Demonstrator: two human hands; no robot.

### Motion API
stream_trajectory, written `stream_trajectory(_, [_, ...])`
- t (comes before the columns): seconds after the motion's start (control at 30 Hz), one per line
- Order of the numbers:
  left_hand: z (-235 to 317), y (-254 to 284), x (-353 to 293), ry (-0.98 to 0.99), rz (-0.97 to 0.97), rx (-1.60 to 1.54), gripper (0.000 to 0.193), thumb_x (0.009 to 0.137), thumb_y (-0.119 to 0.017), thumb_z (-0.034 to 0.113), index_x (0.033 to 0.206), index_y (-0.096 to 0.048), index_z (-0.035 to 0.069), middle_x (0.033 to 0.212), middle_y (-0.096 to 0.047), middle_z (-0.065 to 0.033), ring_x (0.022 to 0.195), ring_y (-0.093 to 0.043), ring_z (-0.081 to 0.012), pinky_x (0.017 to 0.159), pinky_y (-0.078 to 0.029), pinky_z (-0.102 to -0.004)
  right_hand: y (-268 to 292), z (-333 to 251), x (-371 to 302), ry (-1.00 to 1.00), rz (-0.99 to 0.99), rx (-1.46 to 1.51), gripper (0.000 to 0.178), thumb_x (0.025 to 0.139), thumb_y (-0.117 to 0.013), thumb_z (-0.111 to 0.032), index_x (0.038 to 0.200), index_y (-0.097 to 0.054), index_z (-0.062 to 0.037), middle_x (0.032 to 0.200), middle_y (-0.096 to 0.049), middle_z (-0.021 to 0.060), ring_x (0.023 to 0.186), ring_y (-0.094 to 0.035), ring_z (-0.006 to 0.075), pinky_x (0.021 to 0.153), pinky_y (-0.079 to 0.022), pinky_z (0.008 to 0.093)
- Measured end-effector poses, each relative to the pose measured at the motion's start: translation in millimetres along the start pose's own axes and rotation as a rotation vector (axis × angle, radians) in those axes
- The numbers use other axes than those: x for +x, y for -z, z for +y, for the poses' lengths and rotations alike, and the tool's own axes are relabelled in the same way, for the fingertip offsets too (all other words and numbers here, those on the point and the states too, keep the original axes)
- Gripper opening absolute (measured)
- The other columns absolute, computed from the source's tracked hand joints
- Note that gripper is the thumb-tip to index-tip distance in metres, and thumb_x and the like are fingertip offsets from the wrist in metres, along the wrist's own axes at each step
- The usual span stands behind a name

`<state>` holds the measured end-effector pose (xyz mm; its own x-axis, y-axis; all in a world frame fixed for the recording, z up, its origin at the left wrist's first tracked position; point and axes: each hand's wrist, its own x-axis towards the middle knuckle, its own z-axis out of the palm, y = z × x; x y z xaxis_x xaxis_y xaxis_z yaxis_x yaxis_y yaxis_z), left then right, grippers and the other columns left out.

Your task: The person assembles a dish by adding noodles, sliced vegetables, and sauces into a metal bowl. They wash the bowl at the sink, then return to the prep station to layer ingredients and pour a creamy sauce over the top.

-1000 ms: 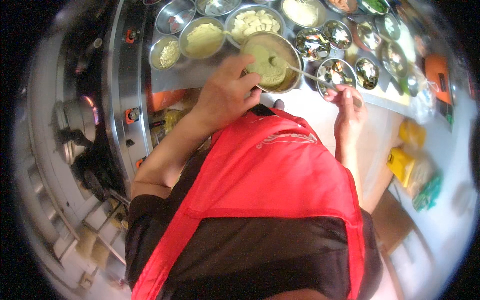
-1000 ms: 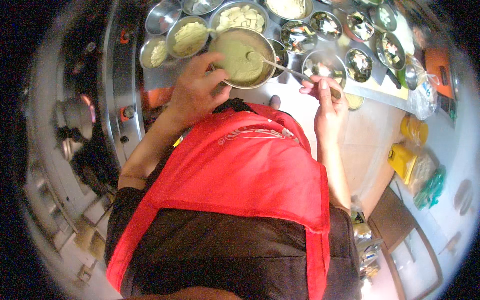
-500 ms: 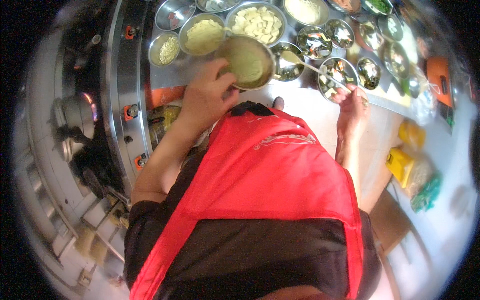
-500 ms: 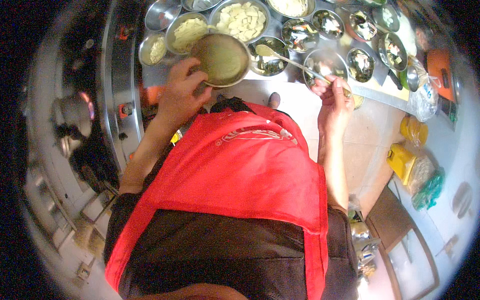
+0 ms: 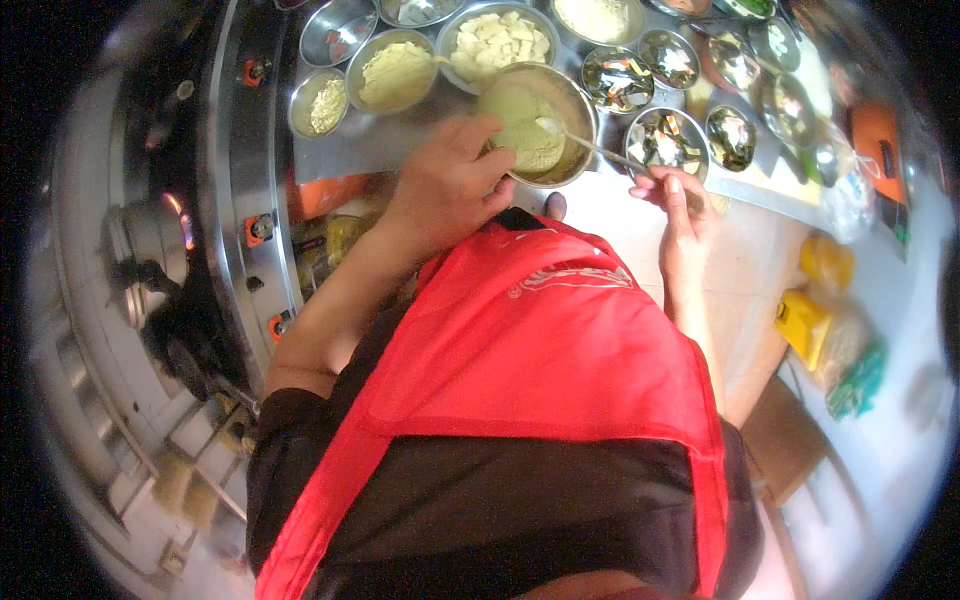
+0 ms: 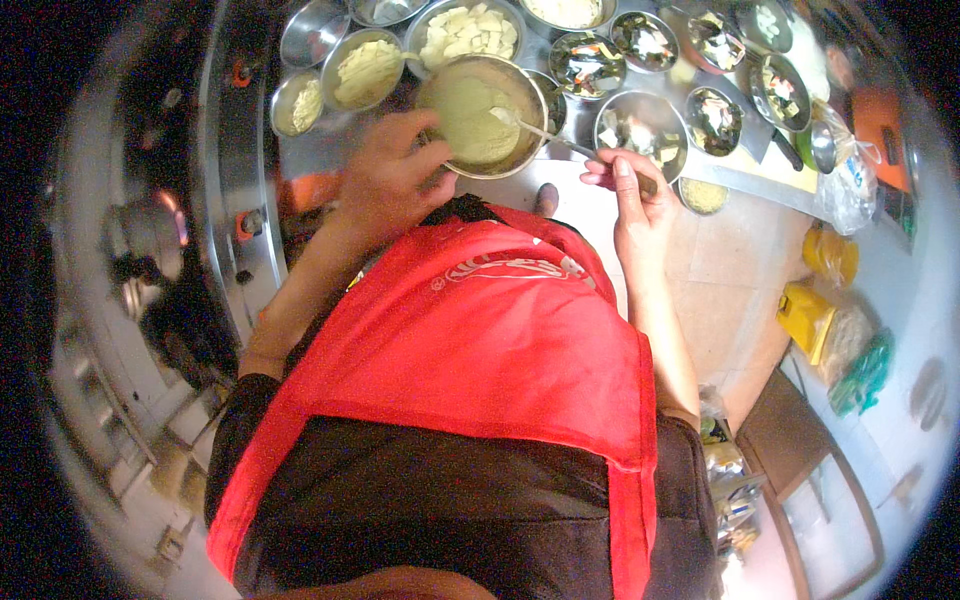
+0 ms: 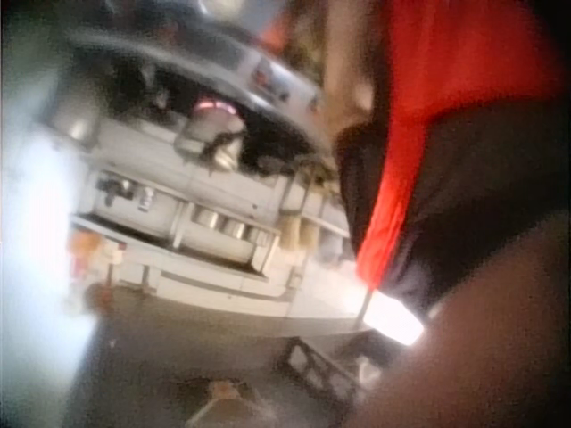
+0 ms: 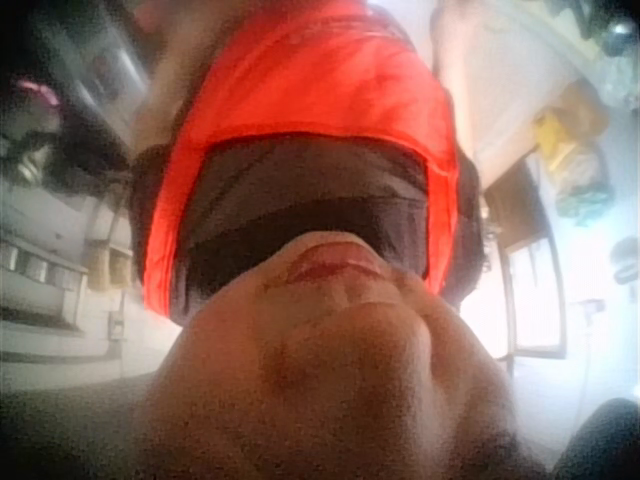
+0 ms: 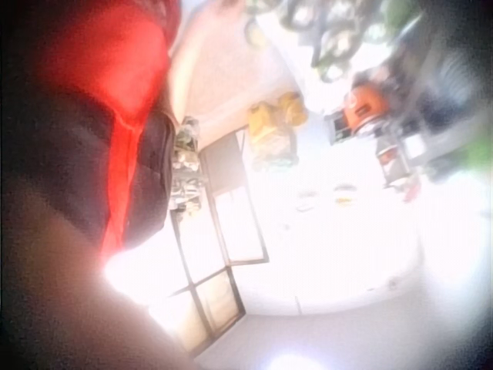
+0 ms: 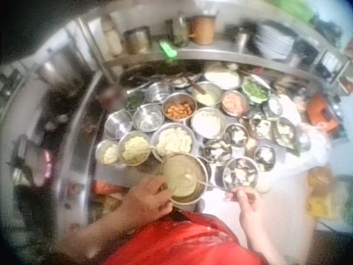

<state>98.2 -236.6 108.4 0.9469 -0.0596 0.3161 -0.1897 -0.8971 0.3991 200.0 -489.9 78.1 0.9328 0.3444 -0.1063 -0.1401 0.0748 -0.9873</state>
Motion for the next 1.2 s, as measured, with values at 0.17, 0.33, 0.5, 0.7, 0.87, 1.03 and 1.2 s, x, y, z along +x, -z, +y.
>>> stream_trajectory(0.17, [11,-7,15,-0.046,0.007,-0.007,0.023,0.064,-0.07,0.012,0.082,-0.057,0.007,0.106,-0.053,-0.0118,0.095,-0.053,-0.0321,0.08,-0.047,-0.0396,10,2,4,-0.106,0.098,0.06,0.025,0.094,-0.05,-0.018,0.099,-0.058,0.0051,0.085,-0.065,0.0172,0.071,-0.065,0.0222,0.07,-0.053,0.0321])
stream_trajectory(0.33, [15,-12,24,-0.047,-0.016,-0.012,0.021,0.066,-0.067,0.011,0.084,-0.058,0.006,0.107,-0.052,-0.0127,0.095,-0.053,-0.0312,0.079,-0.047,-0.0394,31,13,16,-0.118,0.221,0.237,0.027,0.094,-0.049,-0.02,0.099,-0.056,0.0048,0.082,-0.064,0.0195,0.066,-0.064,0.0229,0.067,-0.053,0.0325])
stream_trajectory(0.5, [14,-17,25,-0.004,-0.013,-0.017,0.021,0.067,-0.066,0.011,0.086,-0.058,0.005,0.107,-0.053,-0.0143,0.095,-0.052,-0.032,0.079,-0.046,-0.0398,58,13,37,-0.036,0.247,0.339,0.026,0.094,-0.047,-0.019,0.104,-0.054,0.0035,0.088,-0.063,0.0191,0.072,-0.063,0.0227,0.072,-0.052,0.0317])
stream_trajectory(0.7, [16,-22,31,0.01,-0.047,-0.003,0.022,0.067,-0.067,0.012,0.086,-0.058,0.005,0.108,-0.052,-0.0139,0.097,-0.052,-0.0326,0.081,-0.046,-0.0404,63,12,57,0.249,0.31,-0.224,0.026,0.095,-0.048,-0.017,0.102,-0.057,0.0061,0.09,-0.064,0.0173,0.078,-0.063,0.0212,0.075,-0.051,0.0322])
stream_trajectory(0.87, [21,-26,42,-0.031,-0.114,-0.034,0.025,0.067,-0.069,0.012,0.088,-0.058,0.006,0.108,-0.052,-0.0136,0.098,-0.052,-0.0335,0.084,-0.046,-0.0414,59,-19,26,0.117,0.1,-0.026,0.025,0.095,-0.048,-0.015,0.102,-0.058,0.0069,0.088,-0.064,0.0171,0.077,-0.064,0.0227,0.075,-0.051,0.0338])
stream_trajectory(1.03, [31,-35,57,-0.138,-0.056,-0.056,0.017,0.068,-0.065,0.01,0.082,-0.056,0.006,0.107,-0.052,-0.0114,0.093,-0.052,-0.0296,0.074,-0.047,-0.0377,55,-4,8,0.046,0.081,-0.04,0.022,0.094,-0.05,-0.014,0.099,-0.06,0.0055,0.086,-0.065,0.0149,0.073,-0.064,0.0196,0.071,-0.052,0.0304])
stream_trajectory(1.2, [35,-39,62,-0.175,-0.067,-0.057,0.018,0.069,-0.065,0.01,0.084,-0.056,0.006,0.109,-0.051,-0.0122,0.096,-0.051,-0.0307,0.076,-0.048,-0.0376,61,5,4,-0.079,0.259,0.043,0.024,0.094,-0.049,-0.016,0.098,-0.059,0.0052,0.083,-0.065,0.017,0.068,-0.065,0.0208,0.069,-0.054,0.0321])
